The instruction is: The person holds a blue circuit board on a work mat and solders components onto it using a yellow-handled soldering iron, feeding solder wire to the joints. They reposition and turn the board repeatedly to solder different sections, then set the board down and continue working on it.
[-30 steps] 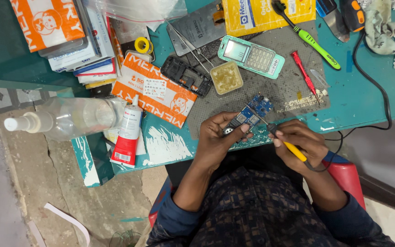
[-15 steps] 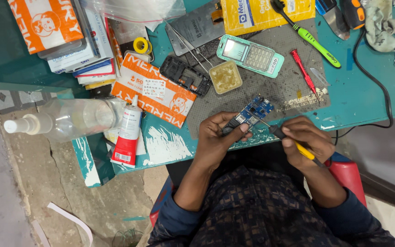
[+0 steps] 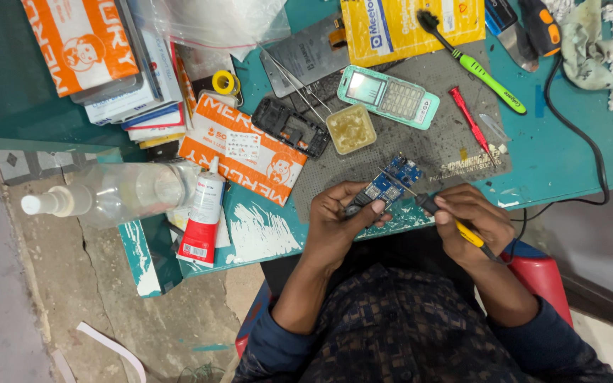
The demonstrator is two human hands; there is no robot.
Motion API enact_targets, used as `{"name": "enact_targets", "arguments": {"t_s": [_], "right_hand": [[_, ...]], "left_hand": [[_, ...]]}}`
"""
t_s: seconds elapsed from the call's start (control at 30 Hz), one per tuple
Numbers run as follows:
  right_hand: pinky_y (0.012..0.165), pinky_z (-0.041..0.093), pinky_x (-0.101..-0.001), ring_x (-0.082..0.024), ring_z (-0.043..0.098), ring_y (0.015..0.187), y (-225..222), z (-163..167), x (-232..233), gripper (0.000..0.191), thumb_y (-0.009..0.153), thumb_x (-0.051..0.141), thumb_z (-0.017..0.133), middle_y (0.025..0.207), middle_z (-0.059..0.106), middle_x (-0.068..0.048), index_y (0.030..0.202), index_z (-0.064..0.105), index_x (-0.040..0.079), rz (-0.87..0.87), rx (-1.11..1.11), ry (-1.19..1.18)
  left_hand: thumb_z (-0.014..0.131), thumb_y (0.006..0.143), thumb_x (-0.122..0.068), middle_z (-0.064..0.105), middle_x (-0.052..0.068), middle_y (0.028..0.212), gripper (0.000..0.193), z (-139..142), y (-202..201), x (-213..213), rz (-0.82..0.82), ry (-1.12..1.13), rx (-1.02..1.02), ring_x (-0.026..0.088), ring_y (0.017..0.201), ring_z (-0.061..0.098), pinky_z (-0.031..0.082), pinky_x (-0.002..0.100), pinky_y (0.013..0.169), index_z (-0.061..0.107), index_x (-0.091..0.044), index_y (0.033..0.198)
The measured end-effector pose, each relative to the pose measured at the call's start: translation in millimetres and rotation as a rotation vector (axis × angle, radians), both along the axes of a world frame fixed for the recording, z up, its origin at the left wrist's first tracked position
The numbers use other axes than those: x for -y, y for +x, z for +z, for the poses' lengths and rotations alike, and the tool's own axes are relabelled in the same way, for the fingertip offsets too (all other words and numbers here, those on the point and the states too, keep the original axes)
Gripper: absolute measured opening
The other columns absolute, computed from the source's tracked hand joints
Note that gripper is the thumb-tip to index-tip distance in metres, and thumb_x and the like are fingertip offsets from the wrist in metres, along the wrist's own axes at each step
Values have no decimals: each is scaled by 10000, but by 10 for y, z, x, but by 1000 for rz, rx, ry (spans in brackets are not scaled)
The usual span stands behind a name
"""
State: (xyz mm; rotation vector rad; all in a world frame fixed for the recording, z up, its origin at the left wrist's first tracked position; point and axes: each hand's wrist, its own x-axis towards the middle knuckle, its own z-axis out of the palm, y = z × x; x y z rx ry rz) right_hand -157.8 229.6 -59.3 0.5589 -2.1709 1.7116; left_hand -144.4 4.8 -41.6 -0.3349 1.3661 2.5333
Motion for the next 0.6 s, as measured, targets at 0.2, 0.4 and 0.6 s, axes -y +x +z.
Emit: {"name": "enact_targets", "arguments": {"t_s": [0.2, 0.4, 0.6], "right_hand": [[795, 582, -402, -298, 718, 864, -61, -15, 21, 77, 927, -37, 723, 906, 708, -167, 964, 676, -86, -12, -49, 41], [816, 587, -397, -278, 730, 851, -125, -34, 51, 51, 892, -41, 715, 898, 723, -156, 927, 682, -60, -11, -19, 42], [793, 587, -385, -283, 735, 855, -142, -41, 65, 95, 863, -43, 729, 893, 732, -162, 949, 700, -72, -14, 14, 47]], "left_hand": [[731, 945, 26, 761, 116, 1009, 201, -101, -7, -11, 16, -58, 1, 144, 832, 728, 602, 282, 753, 682, 82, 1132], [738, 922, 21, 765, 126, 978, 201, -169, -86, -5, 24, -67, 20, 158, 808, 740, 602, 284, 729, 680, 71, 1108], [738, 912, 27, 762, 127, 1000, 212, -231, -90, 4, 27, 1, 25, 175, 819, 748, 611, 293, 738, 675, 78, 1108]]}}
